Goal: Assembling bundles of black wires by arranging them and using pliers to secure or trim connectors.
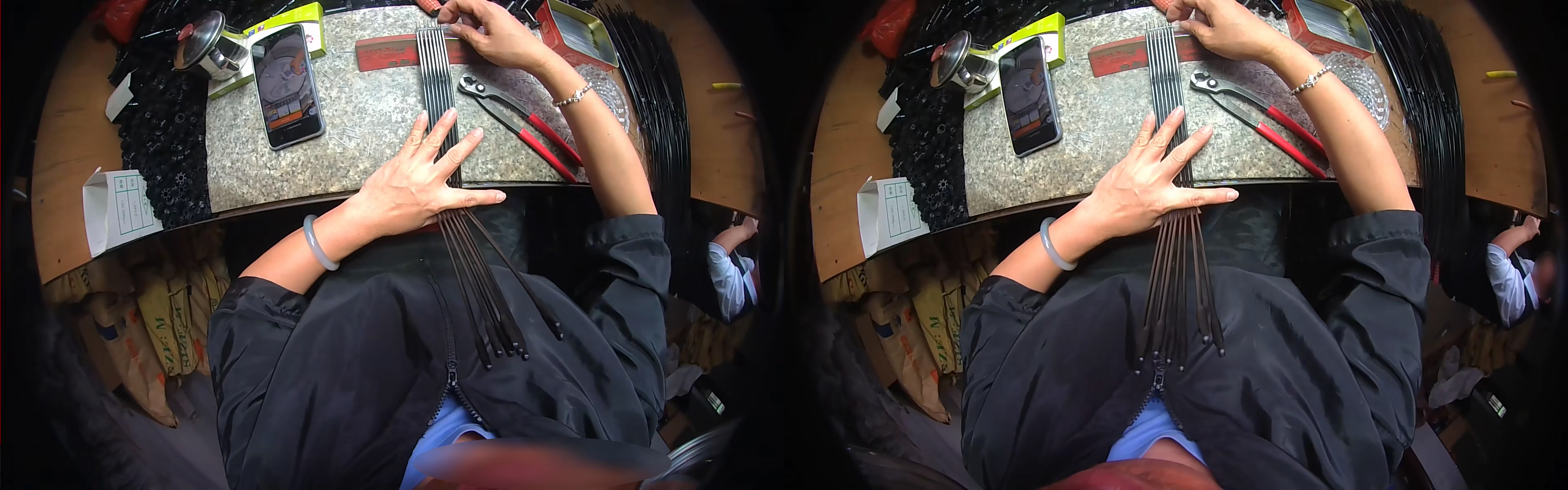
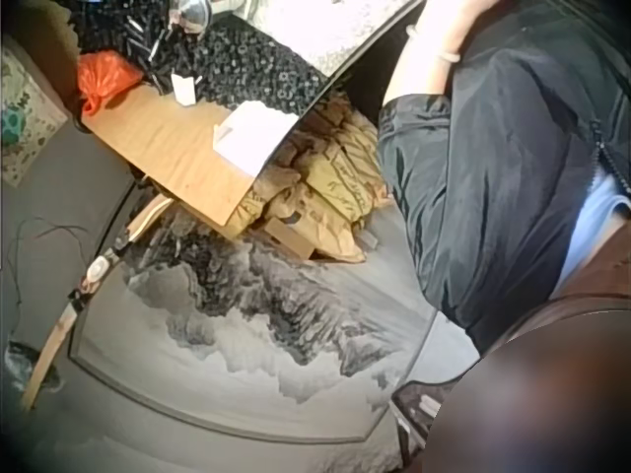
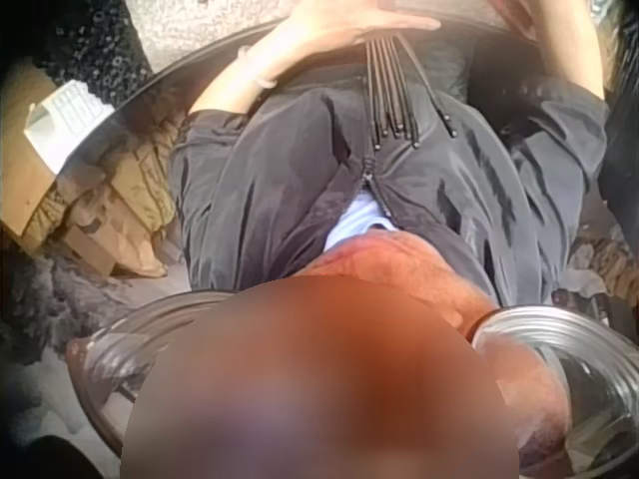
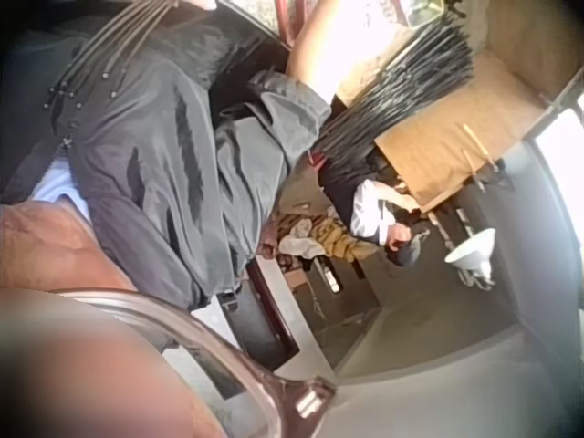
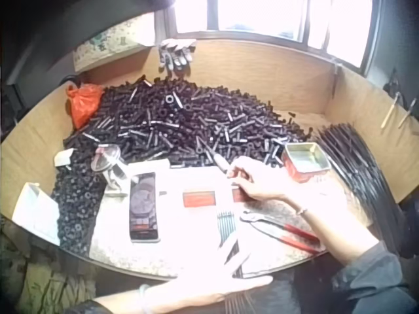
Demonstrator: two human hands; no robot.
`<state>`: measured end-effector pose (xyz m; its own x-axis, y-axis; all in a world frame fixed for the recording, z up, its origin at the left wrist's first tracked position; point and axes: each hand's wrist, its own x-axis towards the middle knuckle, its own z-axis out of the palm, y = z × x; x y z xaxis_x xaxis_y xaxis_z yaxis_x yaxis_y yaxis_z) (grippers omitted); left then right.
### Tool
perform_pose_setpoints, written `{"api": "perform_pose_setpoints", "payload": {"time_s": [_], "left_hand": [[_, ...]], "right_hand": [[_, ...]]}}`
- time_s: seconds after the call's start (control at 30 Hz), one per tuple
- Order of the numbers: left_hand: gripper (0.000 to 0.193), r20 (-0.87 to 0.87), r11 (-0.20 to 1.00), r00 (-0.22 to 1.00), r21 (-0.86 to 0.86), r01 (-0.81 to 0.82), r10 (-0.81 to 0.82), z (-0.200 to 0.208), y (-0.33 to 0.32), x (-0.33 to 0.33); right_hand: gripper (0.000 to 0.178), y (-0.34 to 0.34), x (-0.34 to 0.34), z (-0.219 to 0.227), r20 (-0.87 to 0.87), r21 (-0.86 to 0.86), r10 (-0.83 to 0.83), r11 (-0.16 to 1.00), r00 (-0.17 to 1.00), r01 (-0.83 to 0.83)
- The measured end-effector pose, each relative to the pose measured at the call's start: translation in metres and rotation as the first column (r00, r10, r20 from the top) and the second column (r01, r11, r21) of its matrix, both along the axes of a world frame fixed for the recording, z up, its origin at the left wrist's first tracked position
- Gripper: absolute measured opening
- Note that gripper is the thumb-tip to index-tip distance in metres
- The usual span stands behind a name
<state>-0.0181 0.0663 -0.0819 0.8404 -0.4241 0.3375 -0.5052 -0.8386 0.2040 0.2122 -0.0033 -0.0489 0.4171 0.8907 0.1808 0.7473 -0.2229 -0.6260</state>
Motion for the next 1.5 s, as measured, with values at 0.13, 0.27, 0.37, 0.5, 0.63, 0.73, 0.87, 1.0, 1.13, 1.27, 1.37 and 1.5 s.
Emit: {"api": "perform_pose_setpoints", "payload": {"time_s": [0.13, 0.27, 0.37, 0.5, 0.63, 0.73, 0.87, 1.0, 1.13, 1.27, 1.37, 1.5], "left_hand": [[0.047, 0.002, 1.0, 1.0, 0.02, -0.012, 0.012, 0.0, 0.0, 0.0], [0.046, -0.012, 1.0, 1.0, -0.004, -0.016, 0.016, -0.002, 0.0, -0.001], [0.047, -0.014, 1.0, 1.0, -0.016, -0.005, 0.005, -0.002, -0.001, 0.0], [0.051, -0.029, 1.0, 0.999, -0.002, -0.015, 0.015, 0.004, -0.002, -0.001], [0.064, -0.128, 0.996, 0.989, -0.035, -0.081, 0.076, 0.029, 0.024, -0.028], [0.069, 0.095, 0.889, 0.884, -0.086, -0.451, 0.458, 0.019, 0.07, -0.042], [0.079, 0.042, 0.74, 0.743, 0.067, -0.669, 0.668, 0.013, 0.108, -0.045], [0.08, 0.192, 0.699, 0.682, -0.032, -0.715, 0.706, 0.013, 0.12, -0.025], [0.085, 0.121, 0.947, 0.95, -0.181, -0.264, 0.288, 0.035, 0.073, -0.035], [0.091, -0.234, 0.99, 0.971, -0.111, -0.083, 0.055, 0.027, 0.028, -0.033], [0.08, -0.258, 0.994, 0.966, -0.1, -0.05, 0.022, 0.016, 0.008, -0.017], [0.083, -0.108, 0.996, 0.992, 0.073, -0.056, 0.064, 0.004, 0.003, -0.008]], "right_hand": [[0.014, 0.0, 0.003, -0.002, 0.02, 0.029, 0.022, 0.999, 1.0, -0.022], [0.014, 0.0, -0.005, 0.003, 0.01, -0.05, -0.017, 0.999, 1.0, 0.018], [0.016, 0.003, -0.006, -0.001, -0.025, -0.082, -0.061, 0.995, 0.998, 0.059], [0.018, 0.009, -0.001, -0.019, 0.012, 0.264, 0.083, 0.961, 0.996, -0.083], [0.014, -0.009, 0.02, 0.024, -0.015, 0.203, -0.207, 0.957, 0.978, 0.205], [0.011, -0.079, 0.062, 0.047, 0.339, -0.014, -0.442, 0.88, 0.83, 0.475], [0.022, -0.12, 0.117, 0.016, 0.372, -0.175, -0.345, 0.886, 0.862, 0.43], [0.021, -0.111, 0.117, 0.009, 0.314, -0.357, -0.262, 0.858, 0.912, 0.369], [0.018, -0.108, 0.111, 0.012, 0.33, -0.362, -0.222, 0.868, 0.917, 0.341], [0.018, -0.11, 0.112, 0.014, 0.337, -0.31, -0.238, 0.885, 0.911, 0.346], [0.019, -0.11, 0.1, 0.023, 0.421, -0.163, -0.297, 0.905, 0.857, 0.394], [0.016, -0.053, 0.015, 0.059, 0.061, -0.007, -0.449, 0.893, 0.891, 0.45]]}}
